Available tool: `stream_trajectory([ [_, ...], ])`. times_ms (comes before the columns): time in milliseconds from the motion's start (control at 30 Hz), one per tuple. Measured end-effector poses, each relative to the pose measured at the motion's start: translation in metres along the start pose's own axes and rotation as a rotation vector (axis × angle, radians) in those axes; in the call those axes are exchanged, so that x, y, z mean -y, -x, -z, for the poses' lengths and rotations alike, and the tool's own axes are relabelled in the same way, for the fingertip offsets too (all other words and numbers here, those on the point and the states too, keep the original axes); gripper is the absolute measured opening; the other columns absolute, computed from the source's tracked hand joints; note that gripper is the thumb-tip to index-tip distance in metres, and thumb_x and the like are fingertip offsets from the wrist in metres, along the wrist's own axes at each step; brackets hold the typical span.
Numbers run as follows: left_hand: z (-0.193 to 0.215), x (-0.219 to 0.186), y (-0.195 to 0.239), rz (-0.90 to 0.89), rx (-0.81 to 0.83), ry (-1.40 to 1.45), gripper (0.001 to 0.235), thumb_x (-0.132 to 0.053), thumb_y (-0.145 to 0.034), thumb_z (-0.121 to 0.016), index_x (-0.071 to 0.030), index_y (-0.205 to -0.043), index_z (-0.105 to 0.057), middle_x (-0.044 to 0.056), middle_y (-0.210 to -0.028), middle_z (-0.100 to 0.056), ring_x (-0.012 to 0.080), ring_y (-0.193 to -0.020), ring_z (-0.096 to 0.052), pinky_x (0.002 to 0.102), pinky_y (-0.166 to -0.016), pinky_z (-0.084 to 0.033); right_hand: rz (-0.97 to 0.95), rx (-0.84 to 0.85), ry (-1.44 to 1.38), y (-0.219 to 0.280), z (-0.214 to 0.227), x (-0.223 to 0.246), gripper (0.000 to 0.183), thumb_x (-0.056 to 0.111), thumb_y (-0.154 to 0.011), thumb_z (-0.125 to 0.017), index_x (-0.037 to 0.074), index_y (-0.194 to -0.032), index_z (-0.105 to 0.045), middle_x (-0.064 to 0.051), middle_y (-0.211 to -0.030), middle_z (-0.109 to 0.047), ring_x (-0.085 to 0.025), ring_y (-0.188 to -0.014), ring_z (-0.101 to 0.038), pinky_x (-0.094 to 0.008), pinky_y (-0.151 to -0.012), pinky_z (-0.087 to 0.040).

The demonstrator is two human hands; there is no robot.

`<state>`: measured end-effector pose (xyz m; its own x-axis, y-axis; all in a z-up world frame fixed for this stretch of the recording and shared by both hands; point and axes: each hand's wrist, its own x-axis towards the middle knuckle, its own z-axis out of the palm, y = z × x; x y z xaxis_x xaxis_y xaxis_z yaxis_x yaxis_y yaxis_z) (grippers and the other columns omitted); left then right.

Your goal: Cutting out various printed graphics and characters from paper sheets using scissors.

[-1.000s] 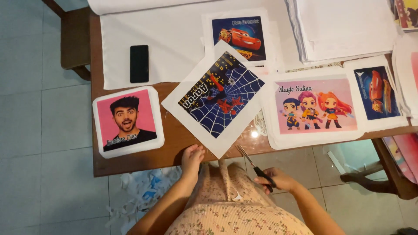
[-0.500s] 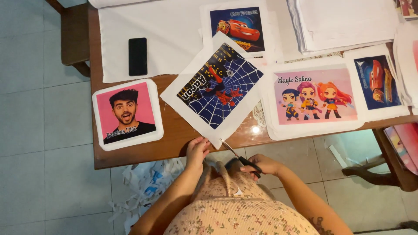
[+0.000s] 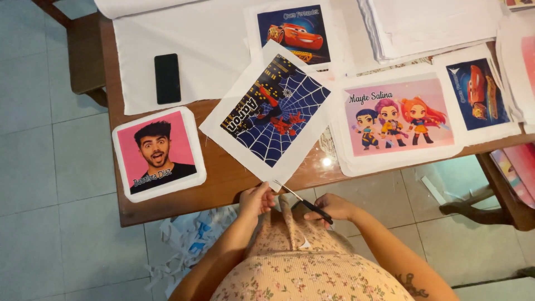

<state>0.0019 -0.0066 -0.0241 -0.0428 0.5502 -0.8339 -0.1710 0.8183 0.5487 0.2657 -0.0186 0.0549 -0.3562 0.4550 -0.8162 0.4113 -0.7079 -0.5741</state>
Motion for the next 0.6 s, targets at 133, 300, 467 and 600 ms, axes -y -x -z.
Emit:
stream_trajectory([
  [133, -0.005, 0.011, -0.018, 0.024, 0.077, -0.024, 0.034, -0.034, -0.088, -0.081, -0.007, -0.102, -0.068, 0.012, -0.071, -0.072, 0.0225, -0.056, -0.073, 0.028, -0.044, -0.059, -0.008, -0.007, 0.032, 0.001, -0.001, -0.002, 0.043, 0.032, -0.067, -0.099, 0.0, -0.066, -0.07, -0.014, -0.053, -0.066, -0.024, -0.047, -0.072, -0.027, -0.045, -0.056],
  [300, -0.009, 0.014, -0.028, 0.001, 0.109, -0.076, 0.022, -0.024, -0.091, -0.076, -0.005, -0.098, -0.068, 0.01, -0.067, -0.071, 0.0217, -0.055, -0.073, 0.026, -0.044, -0.059, -0.045, 0.033, 0.021, 0.003, 0.011, -0.017, 0.045, 0.036, -0.068, -0.099, 0.0, -0.074, -0.07, -0.013, -0.058, -0.066, -0.022, -0.051, -0.072, -0.027, -0.051, -0.058],
  [467, -0.009, 0.007, -0.02, -0.016, 0.123, -0.063, 0.018, -0.021, -0.09, -0.076, -0.006, -0.091, -0.066, 0.01, -0.063, -0.068, 0.0215, -0.053, -0.073, 0.025, -0.043, -0.058, -0.077, 0.023, 0.025, 0.01, 0.014, -0.015, 0.044, 0.032, -0.07, -0.098, -0.001, -0.075, -0.07, -0.016, -0.059, -0.067, -0.023, -0.051, -0.073, -0.028, -0.052, -0.06],
  [600, -0.01, 0.005, -0.018, -0.009, 0.127, -0.081, 0.017, -0.019, -0.089, -0.077, -0.006, -0.09, -0.067, 0.011, -0.063, -0.068, 0.0225, -0.053, -0.073, 0.026, -0.042, -0.058, -0.019, 0.009, 0.076, -0.008, 0.009, -0.011, 0.045, 0.035, -0.069, -0.098, 0.0, -0.073, -0.07, -0.018, -0.06, -0.069, -0.024, -0.052, -0.074, -0.029, -0.05, -0.06],
])
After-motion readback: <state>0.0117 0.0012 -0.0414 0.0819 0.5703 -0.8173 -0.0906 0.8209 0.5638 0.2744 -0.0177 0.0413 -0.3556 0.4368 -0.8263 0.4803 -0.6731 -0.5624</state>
